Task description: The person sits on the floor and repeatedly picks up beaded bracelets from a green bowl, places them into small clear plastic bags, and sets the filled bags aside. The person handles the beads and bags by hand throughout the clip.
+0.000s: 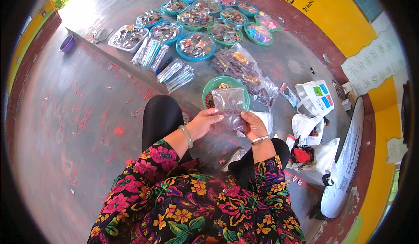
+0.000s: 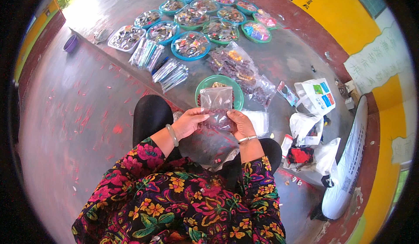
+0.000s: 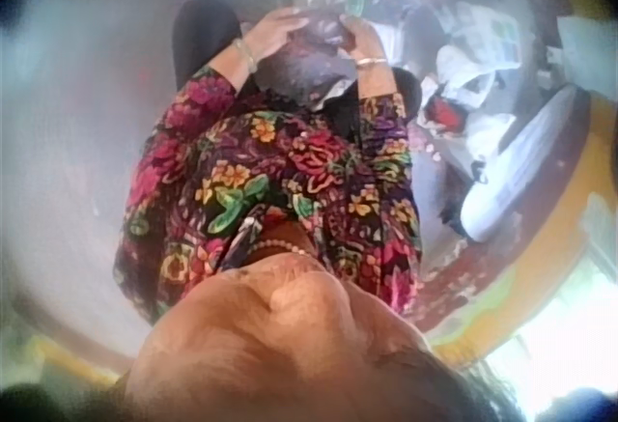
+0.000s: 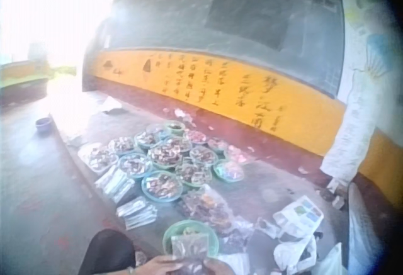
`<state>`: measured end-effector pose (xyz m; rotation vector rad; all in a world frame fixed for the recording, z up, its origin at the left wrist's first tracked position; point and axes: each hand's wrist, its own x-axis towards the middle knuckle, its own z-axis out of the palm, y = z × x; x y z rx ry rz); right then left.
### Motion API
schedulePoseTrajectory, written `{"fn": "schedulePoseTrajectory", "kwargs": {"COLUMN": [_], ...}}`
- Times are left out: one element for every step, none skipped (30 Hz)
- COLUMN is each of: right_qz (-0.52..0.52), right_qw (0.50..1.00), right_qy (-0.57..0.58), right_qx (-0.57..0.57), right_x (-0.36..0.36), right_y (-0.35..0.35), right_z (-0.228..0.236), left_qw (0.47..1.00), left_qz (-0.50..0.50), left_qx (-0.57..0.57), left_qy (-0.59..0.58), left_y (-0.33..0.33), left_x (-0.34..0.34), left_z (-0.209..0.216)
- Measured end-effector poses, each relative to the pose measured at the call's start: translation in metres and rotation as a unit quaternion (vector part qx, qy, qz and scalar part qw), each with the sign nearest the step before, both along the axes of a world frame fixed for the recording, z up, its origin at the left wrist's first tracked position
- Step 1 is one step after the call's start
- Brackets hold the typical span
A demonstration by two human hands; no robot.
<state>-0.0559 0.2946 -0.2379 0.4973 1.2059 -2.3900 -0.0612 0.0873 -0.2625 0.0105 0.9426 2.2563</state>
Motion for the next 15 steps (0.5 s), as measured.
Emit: {"fn": "schedulePoseTrajectory", "kwargs": {"right_qz": [0.008,0.016,0.0,0.009,0.018,0.028,0.024,0.016,0.008,0.0,-0.009,-0.013,-0.027,-0.041,-0.054], "right_qw": [1.0,1.0,0.999,0.999,0.998,0.998,0.998,0.997,0.997,0.996,0.996,0.996,0.995,0.994,0.993], "right_qy": [0.003,0.005,0.005,0.008,0.011,0.012,0.008,0.003,-0.003,-0.009,-0.006,0.009,0.012,0.014,0.007], "right_qx": [0.011,0.021,0.041,0.049,0.056,0.062,0.066,0.073,0.08,0.088,0.087,0.091,0.095,0.099,0.104], "right_x": [0.001,0.0,-0.001,-0.002,-0.004,-0.005,-0.006,-0.009,-0.012,-0.016,-0.021,-0.027,-0.033,-0.04,-0.046], "right_y": [0.003,0.005,0.002,0.007,0.014,0.017,0.018,0.023,0.033,0.044,0.057,0.078,0.094,0.109,0.124], "right_z": [-0.001,-0.002,-0.005,-0.01,-0.016,-0.016,-0.012,-0.012,-0.012,-0.011,-0.011,-0.02,-0.023,-0.027,-0.033], "left_qw": [1.0,1.0,0.999,0.995,0.99,0.983,0.977,0.974,0.971,0.967,0.963,0.961,0.959,0.956,0.948], "left_qz": [-0.002,-0.003,0.0,-0.011,-0.022,-0.032,-0.008,-0.009,-0.01,-0.011,-0.034,-0.048,-0.058,-0.068,-0.082], "left_qx": [-0.009,-0.019,-0.051,-0.095,-0.138,-0.182,-0.214,-0.227,-0.24,-0.253,-0.268,-0.272,-0.278,-0.284,-0.305], "left_qy": [-0.002,-0.005,0.002,0.001,0.0,-0.002,0.006,-0.004,-0.016,-0.027,-0.003,0.004,0.008,0.012,0.042], "left_y": [0.0,0.001,0.004,0.004,0.003,0.003,0.006,0.007,0.007,0.006,0.005,0.008,0.009,0.01,0.011], "left_x": [0.0,0.0,-0.001,-0.002,-0.002,-0.001,0.001,0.001,0.002,0.001,0.0,-0.001,0.0,0.001,0.002], "left_z": [0.0,0.0,-0.006,-0.011,-0.015,-0.013,-0.013,-0.014,-0.014,-0.015,-0.016,-0.016,-0.015,-0.015,-0.02]}}
